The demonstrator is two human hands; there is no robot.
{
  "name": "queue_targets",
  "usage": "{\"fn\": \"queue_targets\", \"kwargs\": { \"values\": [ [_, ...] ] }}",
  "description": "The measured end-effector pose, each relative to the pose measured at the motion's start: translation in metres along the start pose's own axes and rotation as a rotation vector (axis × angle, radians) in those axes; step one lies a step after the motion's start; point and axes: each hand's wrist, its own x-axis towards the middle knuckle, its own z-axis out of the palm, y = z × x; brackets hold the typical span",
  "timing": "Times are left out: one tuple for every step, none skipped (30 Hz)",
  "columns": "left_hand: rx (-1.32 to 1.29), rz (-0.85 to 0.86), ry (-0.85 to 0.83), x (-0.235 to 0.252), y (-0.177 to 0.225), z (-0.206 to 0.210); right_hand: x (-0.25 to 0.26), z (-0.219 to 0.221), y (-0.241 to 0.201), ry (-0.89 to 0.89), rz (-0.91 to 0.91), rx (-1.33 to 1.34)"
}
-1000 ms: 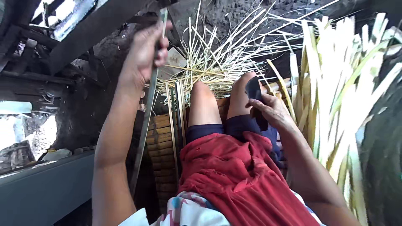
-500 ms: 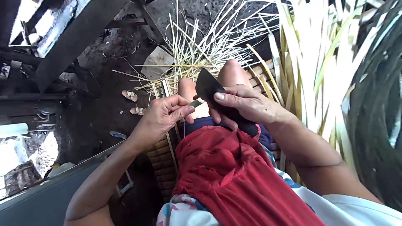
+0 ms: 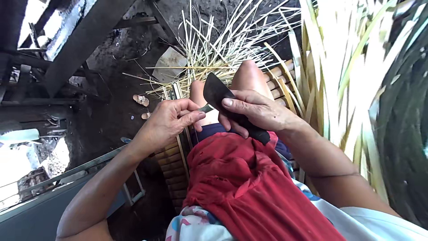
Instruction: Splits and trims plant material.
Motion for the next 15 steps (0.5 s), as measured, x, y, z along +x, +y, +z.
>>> {"fn": "queue_targets", "kwargs": {
  "values": [
    [-0.001, 0.000, -0.002, 0.0004, 0.0003, 0.0000, -0.0003, -0.0002, 0.0001, 0.002, -0.005, 0.001],
    [-0.002, 0.003, -0.004, 0.0008, 0.0006, 0.0000, -0.0007, -0.0005, 0.0003, 0.004, -0.014, 0.000],
    [-0.001, 0.008, -0.007, 0.0012, 0.0008, 0.0000, -0.0010, -0.0006, 0.0001, 0.010, -0.019, -0.007],
    [0.006, 0.009, -0.007, 0.0015, 0.0013, 0.0000, -0.0013, -0.0006, -0.0004, 0.016, -0.017, -0.014],
    [0.014, 0.009, -0.006, 0.0016, 0.0019, 0.0000, -0.0015, -0.0007, -0.0009, 0.019, -0.016, -0.020],
    [0.018, 0.011, -0.003, 0.0017, 0.0023, 0.0001, -0.0017, -0.0009, -0.0014, 0.019, -0.013, -0.026],
    [0.016, 0.011, -0.003, 0.0017, 0.0023, 0.0001, -0.0017, -0.0009, -0.0019, 0.022, -0.009, -0.031],
    [0.010, 0.011, -0.002, 0.0017, 0.0021, 0.0001, -0.0018, -0.0007, -0.0024, 0.026, -0.004, -0.039],
    [0.003, 0.011, 0.002, 0.0019, 0.0019, 0.0004, -0.0020, -0.0002, -0.0026, 0.029, -0.005, -0.048],
    [-0.005, 0.014, 0.007, 0.0020, 0.0015, 0.0008, -0.0023, 0.0003, -0.0026, 0.030, -0.010, -0.056],
    [-0.003, 0.022, 0.017, 0.0020, 0.0012, 0.0014, -0.0024, 0.0008, -0.0027, 0.031, -0.018, -0.066],
    [0.002, 0.034, 0.031, 0.0018, 0.0012, 0.0023, -0.0023, 0.0014, -0.0032, 0.033, -0.027, -0.082],
    [0.008, 0.041, 0.047, 0.0012, 0.0016, 0.0036, -0.0025, 0.0019, -0.0039, 0.027, -0.039, -0.102],
    [0.008, 0.049, 0.059, 0.0001, 0.0021, 0.0047, -0.0027, 0.0031, -0.0055, 0.025, -0.047, -0.126],
    [0.004, 0.052, 0.069, -0.0010, 0.0032, 0.0056, -0.0031, 0.0044, -0.0082, 0.024, -0.048, -0.152]
  ]
}}
